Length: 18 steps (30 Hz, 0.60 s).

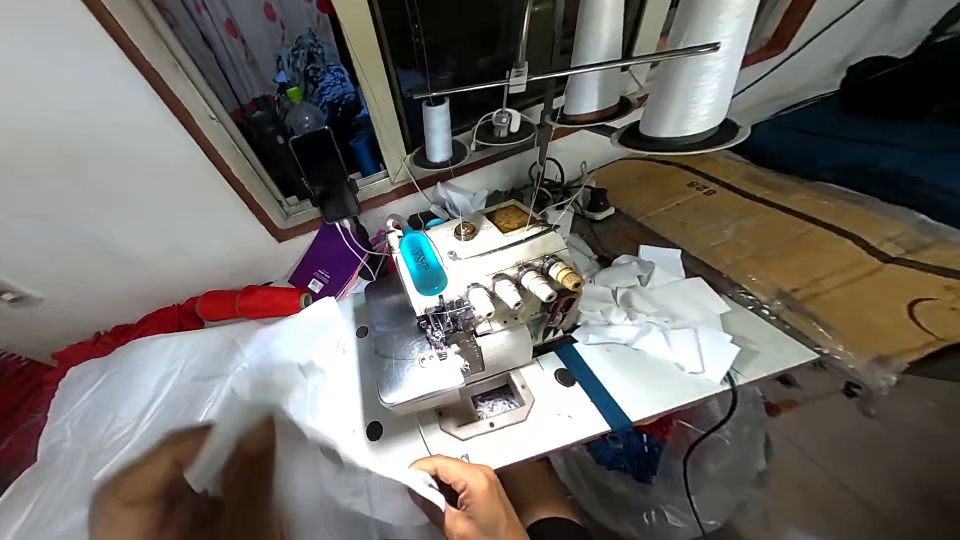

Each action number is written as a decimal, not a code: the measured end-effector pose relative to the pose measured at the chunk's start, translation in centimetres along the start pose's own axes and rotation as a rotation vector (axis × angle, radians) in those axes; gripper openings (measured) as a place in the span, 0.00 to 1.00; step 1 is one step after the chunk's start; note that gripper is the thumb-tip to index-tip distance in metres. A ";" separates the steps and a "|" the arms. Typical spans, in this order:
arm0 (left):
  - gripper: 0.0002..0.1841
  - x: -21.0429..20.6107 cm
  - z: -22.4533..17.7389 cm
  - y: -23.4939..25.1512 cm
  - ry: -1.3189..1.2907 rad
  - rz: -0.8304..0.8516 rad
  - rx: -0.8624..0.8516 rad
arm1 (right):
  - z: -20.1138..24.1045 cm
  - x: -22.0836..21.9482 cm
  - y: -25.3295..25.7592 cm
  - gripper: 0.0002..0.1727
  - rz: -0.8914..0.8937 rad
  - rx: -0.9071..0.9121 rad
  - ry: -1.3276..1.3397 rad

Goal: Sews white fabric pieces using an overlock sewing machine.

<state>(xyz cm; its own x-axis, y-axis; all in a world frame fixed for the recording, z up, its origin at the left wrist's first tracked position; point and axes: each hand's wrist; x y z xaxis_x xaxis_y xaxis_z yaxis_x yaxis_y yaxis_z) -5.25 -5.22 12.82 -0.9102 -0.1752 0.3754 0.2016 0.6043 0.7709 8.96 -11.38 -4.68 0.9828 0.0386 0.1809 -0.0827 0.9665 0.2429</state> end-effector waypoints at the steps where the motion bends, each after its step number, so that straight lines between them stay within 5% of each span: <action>1: 0.05 -0.1 0.6 2.0 0.074 -0.027 -0.040 | 0.6 0.7 0.1 0.10 -0.011 -0.042 0.085; 4: 0.16 -2.2 4.9 7.3 0.317 -0.026 -0.020 | 1.8 2.6 0.8 0.09 -0.128 -0.123 0.391; 8: 0.24 -6.5 9.6 4.5 0.472 0.442 0.300 | -0.1 3.7 1.2 0.06 -0.267 -0.221 0.429; 10: 0.19 -9.3 10.2 -2.0 0.445 0.528 0.135 | -1.1 3.7 0.5 0.13 -0.276 -0.275 0.387; 13: 0.26 -11.1 10.2 -7.7 0.394 0.690 -0.035 | -1.7 3.4 -0.2 0.16 -0.302 -0.298 0.439; 18: 0.28 -12.0 10.4 -5.4 0.472 0.747 0.066 | -1.5 4.0 1.7 0.15 -0.342 -0.316 0.457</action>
<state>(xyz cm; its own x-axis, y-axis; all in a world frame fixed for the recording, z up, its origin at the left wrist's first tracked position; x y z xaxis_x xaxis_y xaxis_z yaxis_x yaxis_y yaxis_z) 0.86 1.65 -1.23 -0.3021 -0.0102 0.9532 0.6490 0.7302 0.2135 12.99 -9.21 -4.97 0.9220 -0.2477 -0.2976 0.2314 0.9687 -0.0894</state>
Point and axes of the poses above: each hand's wrist, its own y-axis towards the middle knuckle, its own x-axis out of the back of the hand, z = x × y, and after that the axes turned 15 degrees about z, right-handed
